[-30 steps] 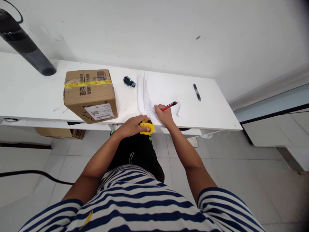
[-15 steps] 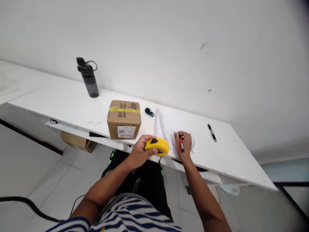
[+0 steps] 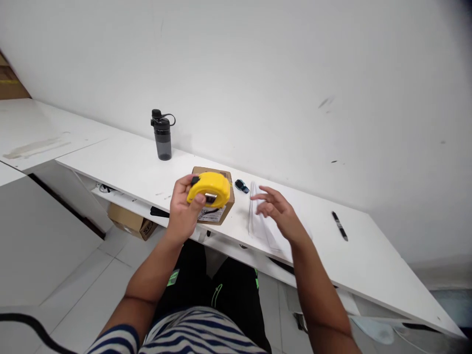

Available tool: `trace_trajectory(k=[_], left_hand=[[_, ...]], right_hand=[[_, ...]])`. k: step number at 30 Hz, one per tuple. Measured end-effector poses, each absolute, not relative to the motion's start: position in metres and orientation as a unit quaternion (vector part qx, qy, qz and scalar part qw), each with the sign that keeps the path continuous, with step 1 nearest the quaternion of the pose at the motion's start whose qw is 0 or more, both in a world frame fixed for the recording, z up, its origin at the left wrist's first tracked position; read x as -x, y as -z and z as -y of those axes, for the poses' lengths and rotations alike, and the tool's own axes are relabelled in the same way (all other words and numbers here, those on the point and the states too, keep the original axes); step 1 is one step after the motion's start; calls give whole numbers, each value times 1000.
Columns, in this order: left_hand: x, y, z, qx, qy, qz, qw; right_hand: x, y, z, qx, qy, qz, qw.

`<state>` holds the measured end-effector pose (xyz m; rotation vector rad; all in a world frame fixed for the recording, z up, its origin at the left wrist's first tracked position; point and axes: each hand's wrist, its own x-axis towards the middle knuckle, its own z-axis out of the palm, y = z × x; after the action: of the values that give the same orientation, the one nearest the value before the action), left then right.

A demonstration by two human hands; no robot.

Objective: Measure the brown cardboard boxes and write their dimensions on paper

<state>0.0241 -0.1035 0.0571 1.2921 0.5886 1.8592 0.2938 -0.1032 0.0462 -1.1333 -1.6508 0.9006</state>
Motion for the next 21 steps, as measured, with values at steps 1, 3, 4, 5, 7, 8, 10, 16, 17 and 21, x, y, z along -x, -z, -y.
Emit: trace_trajectory(k=[1,3,4,5,7,8,10,16,17,21], left_hand=[[-27,-62,95,-533,-717,-242,379],[-27,-73,78,-588,-679,-275,342],[-24,-78,69,-615,-659,-297,314],[-18,-81,61,-638,-638,-321,287],[-1,-80,46,-659,-601,-375,254],[9,-76,41,-651,-584,-402,271],[24,-60,36,-612,-556,-449,339],[9,-10,47,-543,-563,-396,481],[6,-7,48,-531,-575,-387,488],[3,-7,48,-511,-584,-400,488]], right_hand=[[-270,-60,104,383,-373,699,475],[-229,-82,94,320,-365,730,480],[-215,-90,85,325,-350,727,493],[-204,-96,73,339,-336,722,502],[-195,-98,45,351,-318,741,477],[-194,-96,31,356,-309,746,470],[-195,-89,8,357,-299,761,451],[-176,-76,-13,373,-245,811,377],[-172,-78,-11,384,-228,818,362],[-167,-90,-3,399,-202,836,317]])
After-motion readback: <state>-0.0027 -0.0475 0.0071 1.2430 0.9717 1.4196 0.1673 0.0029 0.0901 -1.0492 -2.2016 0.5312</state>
